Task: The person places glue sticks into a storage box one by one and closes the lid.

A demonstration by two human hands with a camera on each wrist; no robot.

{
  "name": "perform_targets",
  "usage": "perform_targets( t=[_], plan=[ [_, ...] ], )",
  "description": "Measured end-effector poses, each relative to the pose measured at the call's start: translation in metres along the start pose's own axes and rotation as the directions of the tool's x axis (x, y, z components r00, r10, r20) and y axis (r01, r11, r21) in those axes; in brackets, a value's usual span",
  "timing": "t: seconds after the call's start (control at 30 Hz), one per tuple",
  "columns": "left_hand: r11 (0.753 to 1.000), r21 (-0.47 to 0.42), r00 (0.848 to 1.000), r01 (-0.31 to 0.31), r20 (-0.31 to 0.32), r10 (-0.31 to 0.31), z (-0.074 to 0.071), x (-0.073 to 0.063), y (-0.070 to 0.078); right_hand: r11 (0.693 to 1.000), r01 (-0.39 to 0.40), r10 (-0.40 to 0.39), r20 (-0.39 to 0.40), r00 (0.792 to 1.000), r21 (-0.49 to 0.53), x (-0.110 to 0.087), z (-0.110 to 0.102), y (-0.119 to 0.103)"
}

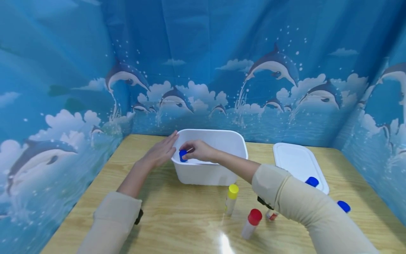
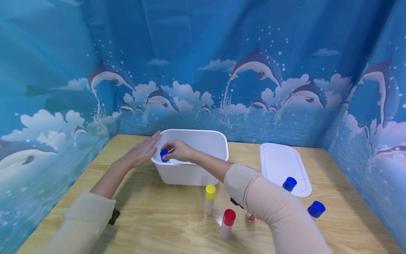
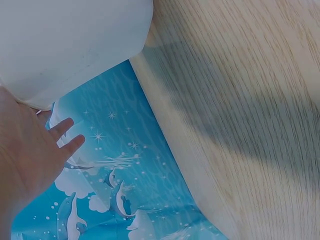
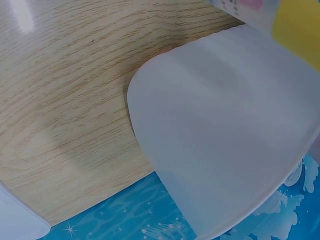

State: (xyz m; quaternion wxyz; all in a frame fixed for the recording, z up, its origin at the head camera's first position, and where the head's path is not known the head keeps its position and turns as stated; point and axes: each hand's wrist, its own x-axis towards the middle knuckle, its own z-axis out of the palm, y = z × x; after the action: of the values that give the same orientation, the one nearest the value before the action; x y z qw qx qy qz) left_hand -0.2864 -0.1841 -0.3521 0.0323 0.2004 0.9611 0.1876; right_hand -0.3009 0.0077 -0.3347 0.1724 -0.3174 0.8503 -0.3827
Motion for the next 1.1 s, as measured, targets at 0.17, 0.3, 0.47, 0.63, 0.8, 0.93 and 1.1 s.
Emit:
perform_targets(
  t=[0.17,0.3,0.47,0.63,0.8,0.93,1.1],
  plan=[
    [1.000,-0.006,1.000,0.009,-0.001,-0.009,0.000,0.000,0.001,1.000,-0.007,0.007,0.006,1.000,0.009,-0.001,-0.001,0.000],
    [1.000,-0.012,1.000,0.020,0.002,-0.020,0.000,0.001,0.002,1.000,0.000,0.000,0.006,1.000,0.013,-0.004,-0.007,-0.003],
    [1.000,-0.013,1.000,0.014,0.008,-0.014,0.000,0.002,0.001,0.998,0.047,-0.047,-0.017,0.999,0.030,-0.016,-0.024,-0.017],
    [1.000,-0.009,0.999,0.030,0.013,-0.030,0.001,0.002,0.000,0.992,0.097,-0.095,-0.028,0.995,0.075,-0.043,-0.042,-0.039],
    [0.999,-0.021,0.999,0.039,0.013,-0.038,0.002,0.003,0.002,0.982,0.134,-0.125,-0.073,0.989,0.131,-0.088,-0.055,-0.054],
    [0.999,-0.013,1.000,0.031,0.002,-0.031,0.003,0.003,0.002,0.975,0.125,-0.102,-0.126,0.987,0.184,-0.128,-0.056,-0.055],
    [0.999,-0.025,0.999,0.043,-0.002,-0.043,0.003,0.001,0.002,0.964,0.105,-0.057,-0.195,0.979,0.243,-0.173,-0.044,-0.041]
  ],
)
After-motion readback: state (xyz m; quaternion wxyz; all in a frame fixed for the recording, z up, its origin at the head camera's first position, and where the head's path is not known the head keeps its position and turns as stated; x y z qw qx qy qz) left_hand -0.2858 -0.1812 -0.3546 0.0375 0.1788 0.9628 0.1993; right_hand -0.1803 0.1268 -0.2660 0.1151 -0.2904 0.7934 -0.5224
